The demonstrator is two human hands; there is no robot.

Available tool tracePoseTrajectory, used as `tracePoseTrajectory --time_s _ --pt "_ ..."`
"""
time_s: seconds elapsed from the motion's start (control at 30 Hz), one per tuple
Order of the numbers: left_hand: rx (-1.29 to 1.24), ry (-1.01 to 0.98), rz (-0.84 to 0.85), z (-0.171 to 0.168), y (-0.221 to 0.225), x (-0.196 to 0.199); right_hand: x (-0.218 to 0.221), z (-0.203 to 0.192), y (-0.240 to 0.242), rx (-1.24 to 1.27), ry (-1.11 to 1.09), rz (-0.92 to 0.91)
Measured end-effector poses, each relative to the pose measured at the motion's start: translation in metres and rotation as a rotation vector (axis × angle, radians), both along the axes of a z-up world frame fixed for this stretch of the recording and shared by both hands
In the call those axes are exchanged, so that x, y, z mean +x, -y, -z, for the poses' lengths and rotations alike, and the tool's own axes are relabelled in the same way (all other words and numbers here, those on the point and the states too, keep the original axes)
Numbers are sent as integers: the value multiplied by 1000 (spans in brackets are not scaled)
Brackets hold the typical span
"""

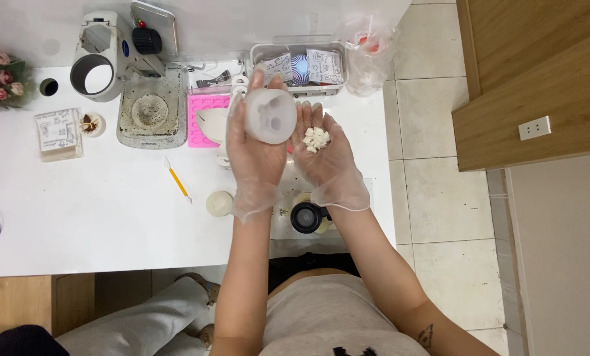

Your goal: Preparing and assembling small wax melts and packaging components in a production area.

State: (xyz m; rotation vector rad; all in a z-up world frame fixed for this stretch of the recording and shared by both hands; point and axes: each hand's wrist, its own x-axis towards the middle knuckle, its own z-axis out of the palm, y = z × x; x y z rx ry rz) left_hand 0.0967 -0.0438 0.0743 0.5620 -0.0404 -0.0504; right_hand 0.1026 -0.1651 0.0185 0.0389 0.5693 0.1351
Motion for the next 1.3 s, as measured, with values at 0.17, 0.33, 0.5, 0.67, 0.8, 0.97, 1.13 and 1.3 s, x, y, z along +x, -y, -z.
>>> tracePoseTrajectory --time_s 0.17,0.33,0.5,0.67,0.8,0.97,1.13,1.3 --pt "-259 -45 -4 14 -11 4 0 -9 2 52 -44 -44" --pt "-485 -123 -71 9 -64 -5 18 11 23 120 -213 -180" --pt "-385 -172 -252 35 -136 -43 62 41 19 42 -117 -496" --pt "-369 -272 -323 80 -152 -82 125 109 -37 -119 -33 -650" --pt "-230 -437 -379 127 -156 -109 161 209 -75 -402 -156 -849" --pt "-293 -523 -270 165 -174 -126 151 296 -98 -524 -150 -893" --pt "-278 -562 -169 167 -196 -111 118 232 -111 -454 -222 -788" --pt "-292 -504 -75 189 -214 -87 116 232 -95 -419 -147 -758"
